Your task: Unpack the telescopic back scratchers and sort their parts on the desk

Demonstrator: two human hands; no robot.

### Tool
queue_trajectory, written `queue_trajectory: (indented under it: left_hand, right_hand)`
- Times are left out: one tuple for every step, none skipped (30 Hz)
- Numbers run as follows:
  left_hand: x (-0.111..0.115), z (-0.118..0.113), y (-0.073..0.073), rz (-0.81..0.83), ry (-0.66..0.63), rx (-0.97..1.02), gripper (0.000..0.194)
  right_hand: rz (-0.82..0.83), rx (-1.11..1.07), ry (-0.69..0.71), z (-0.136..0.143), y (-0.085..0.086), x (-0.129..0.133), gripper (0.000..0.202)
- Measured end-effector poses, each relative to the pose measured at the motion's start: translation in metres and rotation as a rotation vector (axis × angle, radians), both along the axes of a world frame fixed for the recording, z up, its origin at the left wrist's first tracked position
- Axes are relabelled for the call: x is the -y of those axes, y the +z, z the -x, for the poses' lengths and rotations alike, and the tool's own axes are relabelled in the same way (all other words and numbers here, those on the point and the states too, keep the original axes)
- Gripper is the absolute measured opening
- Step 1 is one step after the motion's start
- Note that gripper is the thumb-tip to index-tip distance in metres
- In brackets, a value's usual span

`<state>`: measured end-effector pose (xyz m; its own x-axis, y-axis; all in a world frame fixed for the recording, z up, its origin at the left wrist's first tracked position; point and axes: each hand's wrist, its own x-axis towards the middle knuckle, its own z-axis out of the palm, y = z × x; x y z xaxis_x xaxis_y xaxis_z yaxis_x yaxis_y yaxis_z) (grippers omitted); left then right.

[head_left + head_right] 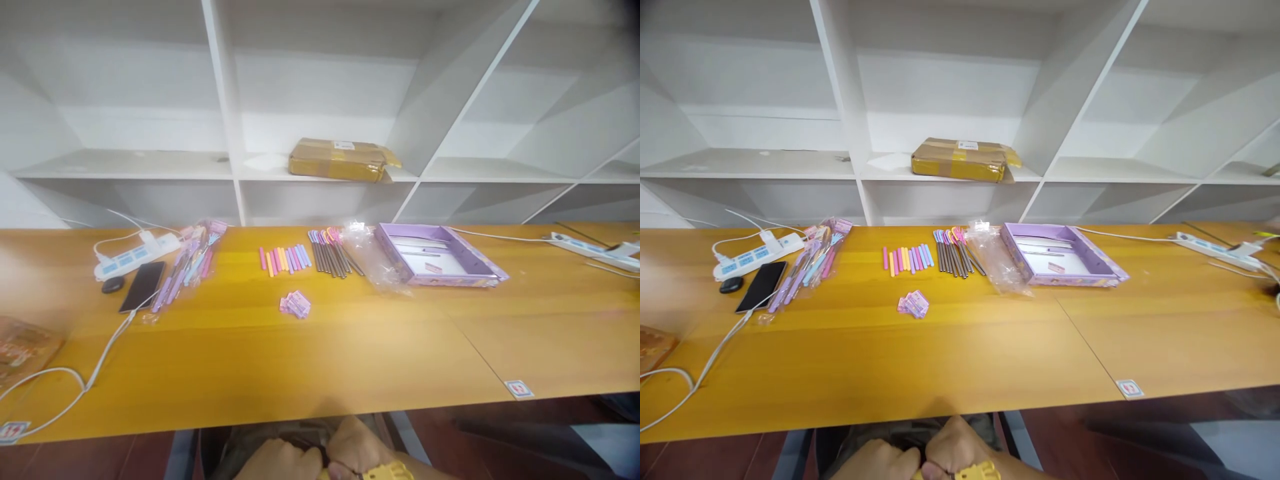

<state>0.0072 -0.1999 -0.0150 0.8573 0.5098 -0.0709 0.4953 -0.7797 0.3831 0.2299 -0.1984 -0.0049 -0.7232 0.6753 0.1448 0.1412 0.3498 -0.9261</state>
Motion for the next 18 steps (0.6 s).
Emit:
queue_trajectory:
  left_hand:
    - [-0.001,-0.001,0.007,-0.049,-0.042,-0.025,0.033]
    - [-0.001,-0.001,0.014,-0.091,-0.08,-0.045,0.032]
    - [-0.002,-0.001,0.021,-0.107,-0.1,-0.05,0.032]
    - [-0.002,-0.002,0.027,-0.107,-0.115,-0.047,0.033]
    - [-0.003,-0.003,0.032,-0.095,-0.128,-0.04,0.034]
    - [-0.003,-0.004,0.035,-0.072,-0.135,-0.034,0.035]
    - [-0.003,-0.006,0.037,-0.038,-0.128,-0.035,0.036]
    - [-0.003,-0.007,0.036,0.004,-0.104,-0.049,0.035]
    - [-0.003,-0.009,0.035,0.049,-0.06,-0.075,0.033]
    - [-0.002,-0.009,0.031,0.09,0.0,-0.111,0.029]
    - [-0.002,-0.009,0.027,0.124,0.063,-0.149,0.024]
    - [-0.002,-0.009,0.023,0.148,0.12,-0.182,0.019]
    - [-0.001,-0.007,0.019,0.161,0.167,-0.21,0.017]
    - [-0.001,-0.004,0.015,0.165,0.212,-0.23,0.016]
    - [0.0,-0.002,0.012,0.161,0.257,-0.247,0.015]
    - [0.0,0.0,0.009,0.155,0.308,-0.265,0.014]
    - [0.001,0.002,0.006,0.152,0.362,-0.284,0.015]
    - [0.003,0.003,0.004,0.153,0.413,-0.301,0.018]
  right_hand:
    - [-0.012,0.013,0.013,-0.003,0.006,0.001,0.069]
    - [-0.011,0.026,0.043,-0.005,0.013,0.003,0.069]
    - [-0.003,0.036,0.057,-0.008,0.022,0.004,0.069]
    - [0.012,0.051,0.059,-0.01,0.031,0.005,0.068]
    - [0.039,0.07,0.047,-0.012,0.039,0.007,0.066]
    - [0.07,0.088,0.021,-0.014,0.046,0.009,0.065]
    - [0.101,0.098,-0.013,-0.015,0.052,0.01,0.065]
    - [0.132,0.1,-0.046,-0.015,0.055,0.011,0.065]
    - [0.16,0.093,-0.068,-0.015,0.055,0.012,0.065]
    - [0.178,0.08,-0.084,-0.015,0.052,0.012,0.066]
    - [0.187,0.061,-0.106,-0.014,0.047,0.013,0.067]
    - [0.197,0.043,-0.126,-0.012,0.041,0.013,0.066]
    - [0.221,0.026,-0.142,-0.009,0.034,0.015,0.065]
    - [0.253,0.007,-0.151,-0.006,0.028,0.017,0.063]
    - [0.296,-0.016,-0.151,-0.002,0.022,0.019,0.061]
    - [0.343,-0.046,-0.149,0.003,0.018,0.023,0.059]
    - [0.391,-0.081,-0.144,0.008,0.014,0.026,0.058]
    - [0.435,-0.12,-0.144,0.014,0.012,0.029,0.058]
